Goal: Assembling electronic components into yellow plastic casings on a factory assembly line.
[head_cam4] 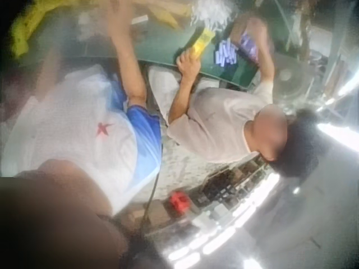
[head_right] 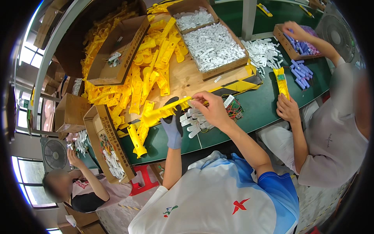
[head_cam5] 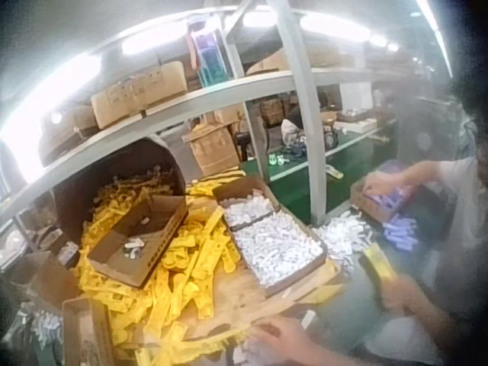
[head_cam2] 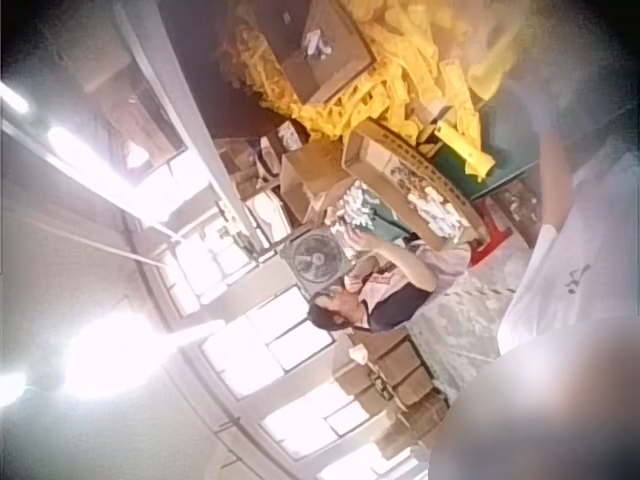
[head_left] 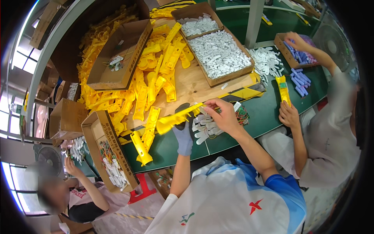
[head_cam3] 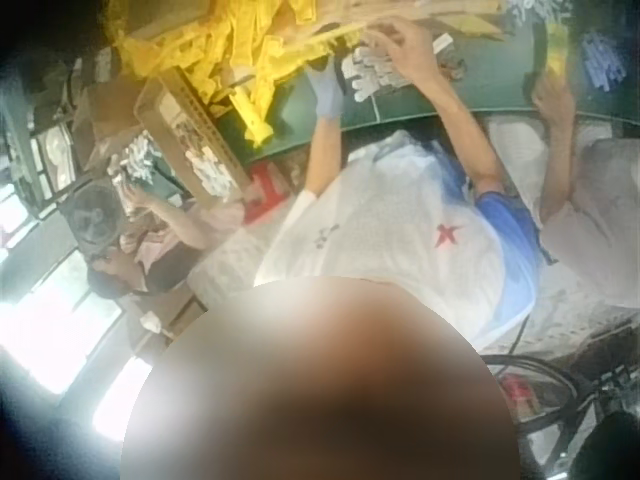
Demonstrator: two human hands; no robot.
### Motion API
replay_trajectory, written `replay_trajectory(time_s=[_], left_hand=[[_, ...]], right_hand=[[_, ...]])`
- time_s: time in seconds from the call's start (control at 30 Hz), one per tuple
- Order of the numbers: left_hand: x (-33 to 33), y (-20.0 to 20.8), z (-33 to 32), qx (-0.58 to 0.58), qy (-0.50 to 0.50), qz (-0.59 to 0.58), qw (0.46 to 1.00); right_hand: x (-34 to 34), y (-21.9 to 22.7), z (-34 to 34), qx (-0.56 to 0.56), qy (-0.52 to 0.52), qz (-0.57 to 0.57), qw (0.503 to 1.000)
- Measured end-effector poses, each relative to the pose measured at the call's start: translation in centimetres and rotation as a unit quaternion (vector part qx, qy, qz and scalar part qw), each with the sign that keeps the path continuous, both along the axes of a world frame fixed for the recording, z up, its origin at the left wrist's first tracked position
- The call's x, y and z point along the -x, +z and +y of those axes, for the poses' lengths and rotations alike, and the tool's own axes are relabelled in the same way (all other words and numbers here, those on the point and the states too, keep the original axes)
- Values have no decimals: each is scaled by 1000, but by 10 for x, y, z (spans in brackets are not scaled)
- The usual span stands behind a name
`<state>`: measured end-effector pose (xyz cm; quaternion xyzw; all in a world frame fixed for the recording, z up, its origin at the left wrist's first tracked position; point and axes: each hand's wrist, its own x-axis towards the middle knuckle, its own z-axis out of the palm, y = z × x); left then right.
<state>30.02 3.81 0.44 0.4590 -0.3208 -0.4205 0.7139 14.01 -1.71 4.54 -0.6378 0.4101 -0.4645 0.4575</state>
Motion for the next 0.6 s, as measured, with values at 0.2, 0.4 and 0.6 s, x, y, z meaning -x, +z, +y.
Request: replay_trajectory(time_s=[0.2, 0.4, 0.6], left_hand=[[23, 37, -1, -45, -103, 186, 976], [27, 27, -3, -69, -4, 146, 987], [22, 59, -8, 38, 175, 27, 983]], right_hand=[[-1, -5, 5, 5, -21, -33, 999], [1, -10, 14, -59, 40, -125, 990], [38, 20, 22, -48, 139, 42, 988]])
